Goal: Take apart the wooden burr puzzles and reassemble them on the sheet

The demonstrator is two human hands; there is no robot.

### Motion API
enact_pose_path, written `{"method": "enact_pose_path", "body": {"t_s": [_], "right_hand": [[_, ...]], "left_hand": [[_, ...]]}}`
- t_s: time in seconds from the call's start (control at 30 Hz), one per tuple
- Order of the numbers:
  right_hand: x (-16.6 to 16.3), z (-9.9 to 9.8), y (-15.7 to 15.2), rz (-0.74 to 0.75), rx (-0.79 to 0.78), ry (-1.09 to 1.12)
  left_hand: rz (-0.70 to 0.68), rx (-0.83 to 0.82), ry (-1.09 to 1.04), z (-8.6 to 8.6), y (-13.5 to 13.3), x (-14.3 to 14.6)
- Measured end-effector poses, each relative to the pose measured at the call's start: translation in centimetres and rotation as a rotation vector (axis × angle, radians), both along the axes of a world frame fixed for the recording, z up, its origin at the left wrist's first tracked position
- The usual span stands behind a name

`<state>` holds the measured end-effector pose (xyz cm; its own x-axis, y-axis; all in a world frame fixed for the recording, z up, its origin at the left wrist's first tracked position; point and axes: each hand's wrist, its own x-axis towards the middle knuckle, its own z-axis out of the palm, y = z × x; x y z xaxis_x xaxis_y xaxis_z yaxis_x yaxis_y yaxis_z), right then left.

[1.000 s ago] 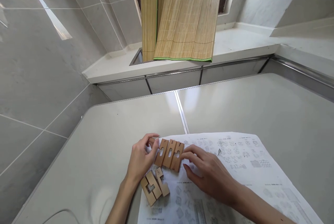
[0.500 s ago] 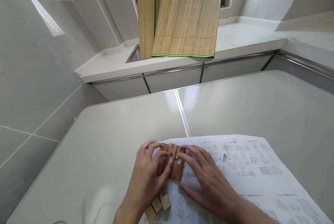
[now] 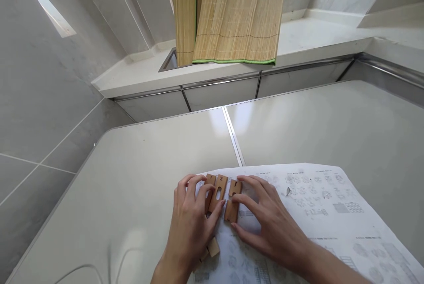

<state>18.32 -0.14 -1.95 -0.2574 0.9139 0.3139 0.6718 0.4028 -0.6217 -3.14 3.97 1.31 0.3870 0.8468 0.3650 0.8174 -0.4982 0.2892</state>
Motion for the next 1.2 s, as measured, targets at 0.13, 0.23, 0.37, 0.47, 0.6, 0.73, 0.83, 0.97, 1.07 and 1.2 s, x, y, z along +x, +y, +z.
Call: {"method": "enact_pose_path", "body": {"t_s": [0.13, 0.23, 0.37, 0.47, 0.6, 0.73, 0.83, 0.97, 1.07, 1.2], "right_hand": [[0.2, 0.2, -0.1, 0.002, 0.009, 0.022], [0.4, 0.4, -0.2, -0.015, 0.01, 0.048], [0.6, 0.4, -0.3, -0.01, -0.024, 0.083], [0.7, 0.5, -0.3, 0.008, -0.057, 0.14], [0.8, 0.7, -0.3, 0.037, -0.063, 0.262], [0.8, 0.7, -0.4, 0.081, -0.04, 0.33], [0.8, 0.5, -0.8, 0.129, -0.018, 0.361], [0.6, 0.4, -1.1, 0.143, -0.002, 0.437], [0.6, 0.4, -1.0, 0.136, -0.009, 0.487], [0.5, 0.4, -1.0, 0.173, -0.007, 0.535]], "left_hand": [[0.008, 0.003, 0.031, 0.2, -0.5, 0.4], [0.02, -0.028, 0.055, 0.5, -0.8, 0.8], [0.009, -0.065, 0.056, 0.7, -1.0, 1.1], [-0.007, -0.064, 0.052, 0.6, -1.1, 1.2], [-0.007, -0.06, 0.001, 0.9, -1.1, 1.3], [-0.03, -0.088, -0.112, 1.3, -1.1, 1.5], [-0.028, -0.116, -0.188, 1.5, -1.3, 1.7], [0.064, -0.191, -0.316, 1.5, -1.5, 1.7], [0.102, -0.269, -0.416, 1.5, -1.7, 1.6], [0.1, -0.377, -0.557, 1.5, -1.6, 1.7]]}}
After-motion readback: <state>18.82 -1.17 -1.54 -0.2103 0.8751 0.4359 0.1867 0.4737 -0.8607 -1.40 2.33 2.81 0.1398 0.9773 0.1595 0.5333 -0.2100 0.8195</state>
